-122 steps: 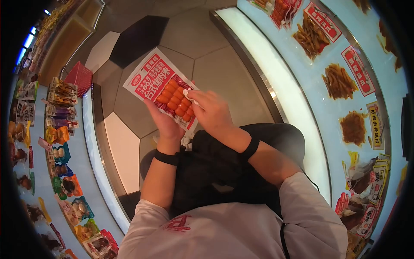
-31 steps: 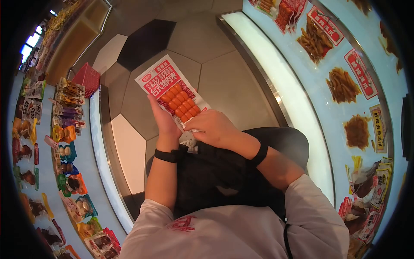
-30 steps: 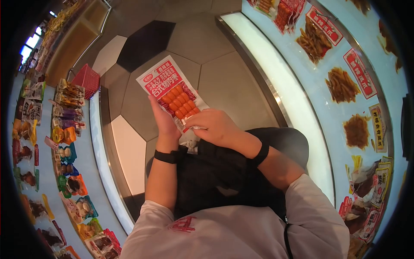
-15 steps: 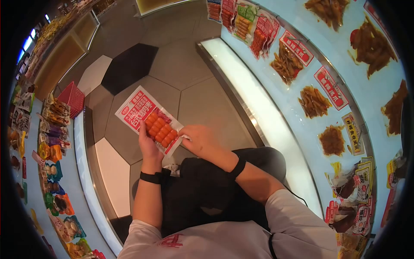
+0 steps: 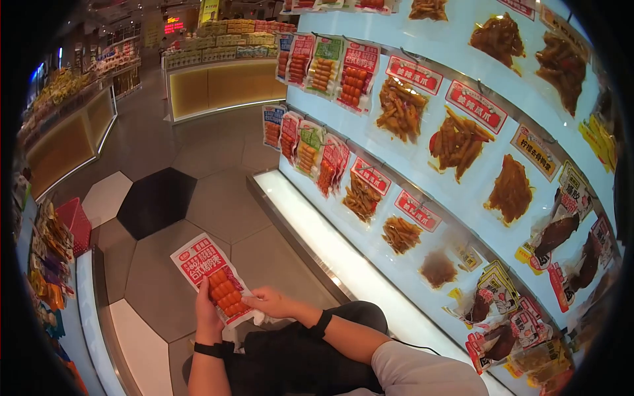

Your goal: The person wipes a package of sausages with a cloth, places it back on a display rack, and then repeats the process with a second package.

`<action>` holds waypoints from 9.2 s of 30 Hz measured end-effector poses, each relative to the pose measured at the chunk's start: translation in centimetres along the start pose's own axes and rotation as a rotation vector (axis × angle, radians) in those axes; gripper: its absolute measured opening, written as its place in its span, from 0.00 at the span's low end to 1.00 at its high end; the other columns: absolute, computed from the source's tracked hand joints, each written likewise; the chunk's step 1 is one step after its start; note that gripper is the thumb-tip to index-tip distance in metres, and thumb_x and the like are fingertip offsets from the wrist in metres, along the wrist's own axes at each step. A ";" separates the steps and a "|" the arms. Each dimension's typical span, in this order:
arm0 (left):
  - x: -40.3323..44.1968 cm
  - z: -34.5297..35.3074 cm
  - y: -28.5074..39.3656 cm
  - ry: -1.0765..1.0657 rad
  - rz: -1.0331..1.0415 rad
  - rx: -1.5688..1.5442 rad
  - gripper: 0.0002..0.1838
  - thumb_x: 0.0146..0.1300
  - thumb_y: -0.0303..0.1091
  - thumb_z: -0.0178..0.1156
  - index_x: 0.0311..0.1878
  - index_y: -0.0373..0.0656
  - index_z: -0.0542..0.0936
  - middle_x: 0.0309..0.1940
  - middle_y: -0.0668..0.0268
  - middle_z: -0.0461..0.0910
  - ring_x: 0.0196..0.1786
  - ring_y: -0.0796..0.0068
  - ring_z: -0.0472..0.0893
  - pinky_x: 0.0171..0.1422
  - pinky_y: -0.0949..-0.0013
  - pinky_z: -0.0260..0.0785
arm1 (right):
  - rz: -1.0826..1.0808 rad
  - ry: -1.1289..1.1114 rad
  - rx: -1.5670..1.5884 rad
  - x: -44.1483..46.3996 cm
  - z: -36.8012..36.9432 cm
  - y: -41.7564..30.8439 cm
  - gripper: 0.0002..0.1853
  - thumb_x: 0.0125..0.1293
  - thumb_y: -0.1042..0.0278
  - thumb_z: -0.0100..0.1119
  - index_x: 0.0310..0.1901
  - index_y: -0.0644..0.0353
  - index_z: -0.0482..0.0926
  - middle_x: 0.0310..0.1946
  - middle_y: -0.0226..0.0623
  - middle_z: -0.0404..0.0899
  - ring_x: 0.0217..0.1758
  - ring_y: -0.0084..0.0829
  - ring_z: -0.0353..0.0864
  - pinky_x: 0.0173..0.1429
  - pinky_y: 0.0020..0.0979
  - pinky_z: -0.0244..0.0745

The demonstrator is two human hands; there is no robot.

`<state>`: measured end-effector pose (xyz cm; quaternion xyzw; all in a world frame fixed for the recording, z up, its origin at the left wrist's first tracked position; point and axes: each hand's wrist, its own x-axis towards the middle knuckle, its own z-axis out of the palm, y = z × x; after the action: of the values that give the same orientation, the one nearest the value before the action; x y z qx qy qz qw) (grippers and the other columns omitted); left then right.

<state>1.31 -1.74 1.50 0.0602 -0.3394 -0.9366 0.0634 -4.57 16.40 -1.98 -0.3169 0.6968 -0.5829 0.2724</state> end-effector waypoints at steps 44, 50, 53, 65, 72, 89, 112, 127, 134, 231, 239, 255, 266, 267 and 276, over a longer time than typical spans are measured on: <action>-0.9 0.6 0.9 -0.104 0.002 -0.072 0.32 0.72 0.63 0.46 0.63 0.45 0.71 0.42 0.58 0.81 0.45 0.65 0.80 0.49 0.64 0.72 | -0.383 1.068 -0.019 7.1 -32.8 -27.2 0.16 0.77 0.57 0.50 0.46 0.64 0.76 0.35 0.42 0.83 0.31 0.35 0.85 0.33 0.38 0.80; -0.9 0.5 1.0 -0.101 0.003 -0.087 0.30 0.72 0.61 0.46 0.63 0.45 0.72 0.41 0.59 0.81 0.44 0.65 0.80 0.48 0.65 0.72 | -0.388 1.070 0.045 7.2 -32.7 -27.2 0.16 0.77 0.57 0.49 0.46 0.65 0.75 0.35 0.42 0.83 0.32 0.37 0.86 0.33 0.39 0.80; -1.0 0.6 1.0 -0.099 0.005 -0.090 0.30 0.72 0.61 0.46 0.63 0.45 0.72 0.41 0.59 0.81 0.44 0.66 0.80 0.48 0.65 0.72 | -0.398 1.076 0.064 6.9 -32.7 -27.3 0.16 0.77 0.57 0.49 0.46 0.65 0.75 0.35 0.43 0.83 0.32 0.37 0.86 0.33 0.39 0.80; -0.8 0.1 0.7 -0.087 -0.008 -0.109 0.29 0.72 0.60 0.48 0.62 0.45 0.72 0.42 0.58 0.81 0.44 0.65 0.80 0.48 0.65 0.73 | -0.372 1.277 -0.009 6.8 -36.5 -25.5 0.18 0.75 0.60 0.50 0.42 0.70 0.78 0.35 0.47 0.84 0.31 0.39 0.86 0.33 0.41 0.79; -0.5 -0.1 0.3 -0.091 -0.019 -0.114 0.30 0.72 0.60 0.48 0.63 0.45 0.72 0.42 0.58 0.82 0.44 0.65 0.81 0.48 0.64 0.73 | -0.107 1.494 -0.068 6.3 -35.9 -27.4 0.21 0.69 0.59 0.55 0.45 0.75 0.79 0.37 0.50 0.84 0.35 0.42 0.85 0.37 0.46 0.77; -0.8 -0.3 1.0 -0.125 -0.014 -0.143 0.30 0.74 0.58 0.44 0.64 0.43 0.70 0.45 0.56 0.80 0.46 0.64 0.79 0.52 0.65 0.72 | 0.115 1.327 -0.352 9.6 -35.2 -14.5 0.20 0.61 0.58 0.67 0.41 0.71 0.83 0.36 0.43 0.84 0.35 0.36 0.83 0.38 0.38 0.76; -0.5 0.0 0.8 -0.108 -0.027 -0.171 0.29 0.74 0.58 0.47 0.60 0.41 0.73 0.43 0.56 0.81 0.45 0.62 0.80 0.50 0.62 0.74 | 0.361 1.529 -0.803 6.3 -31.8 -11.0 0.18 0.69 0.63 0.51 0.56 0.62 0.75 0.47 0.55 0.82 0.54 0.56 0.82 0.56 0.52 0.78; -0.3 -0.6 0.5 -0.161 -0.007 -0.131 0.29 0.74 0.57 0.46 0.60 0.40 0.73 0.45 0.55 0.81 0.46 0.63 0.80 0.52 0.63 0.73 | 0.079 1.510 -0.810 7.0 -28.2 -12.5 0.15 0.65 0.56 0.55 0.40 0.57 0.87 0.40 0.49 0.86 0.45 0.52 0.85 0.51 0.47 0.79; -1.2 0.6 1.7 -0.150 0.088 -0.095 0.26 0.74 0.56 0.47 0.59 0.44 0.74 0.44 0.59 0.81 0.45 0.66 0.79 0.49 0.63 0.72 | -0.124 1.133 -0.873 8.9 -25.5 -14.1 0.15 0.64 0.58 0.56 0.41 0.55 0.89 0.38 0.49 0.86 0.45 0.50 0.85 0.51 0.43 0.79; 3.5 -2.4 1.4 -0.627 -0.456 1.301 0.24 0.73 0.52 0.54 0.54 0.38 0.81 0.42 0.64 0.82 0.49 0.72 0.80 0.56 0.66 0.72 | 0.431 0.899 -1.044 -4.3 -19.7 4.7 0.18 0.61 0.57 0.59 0.45 0.60 0.87 0.35 0.49 0.87 0.42 0.51 0.87 0.50 0.44 0.80; 1.2 2.6 1.5 -0.397 -0.242 0.925 0.43 0.69 0.63 0.55 0.76 0.43 0.57 0.64 0.59 0.71 0.63 0.69 0.73 0.63 0.63 0.70 | -0.167 0.651 -0.309 1.0 -2.7 -7.4 0.16 0.66 0.68 0.62 0.52 0.67 0.84 0.39 0.43 0.88 0.39 0.25 0.85 0.48 0.30 0.78; 2.0 3.1 1.3 -0.254 -0.209 0.506 0.19 0.78 0.35 0.49 0.67 0.39 0.68 0.61 0.60 0.76 0.65 0.69 0.76 0.68 0.61 0.72 | -0.470 0.759 -0.128 0.1 -1.8 -5.2 0.10 0.60 0.77 0.65 0.44 0.62 0.82 0.46 0.39 0.81 0.50 0.35 0.82 0.56 0.32 0.75; 0.7 2.8 -0.2 -0.373 -0.098 1.000 0.17 0.74 0.25 0.52 0.63 0.36 0.68 0.51 0.62 0.80 0.52 0.77 0.80 0.56 0.67 0.75 | -0.594 0.730 -0.386 0.0 0.3 -4.9 0.11 0.57 0.78 0.63 0.42 0.62 0.82 0.39 0.41 0.81 0.43 0.44 0.82 0.47 0.39 0.77; 0.6 2.8 -0.4 -0.359 -0.056 0.993 0.17 0.74 0.25 0.52 0.63 0.36 0.68 0.50 0.62 0.80 0.51 0.77 0.80 0.55 0.67 0.75 | -0.543 0.789 -0.353 0.5 -0.3 -4.1 0.10 0.57 0.78 0.62 0.42 0.62 0.82 0.38 0.41 0.79 0.42 0.45 0.81 0.46 0.39 0.77; 1.3 2.8 -0.1 -0.412 -0.031 0.974 0.18 0.74 0.25 0.50 0.65 0.34 0.67 0.57 0.59 0.78 0.57 0.74 0.79 0.61 0.66 0.74 | -0.441 0.787 -0.428 0.6 -1.6 -3.5 0.09 0.61 0.75 0.61 0.44 0.63 0.83 0.40 0.44 0.79 0.43 0.45 0.82 0.45 0.39 0.77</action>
<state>-0.37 -0.11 3.44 -0.0976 -0.7398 -0.6635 -0.0538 -5.68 16.56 1.70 -0.2617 0.7671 -0.5460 -0.2121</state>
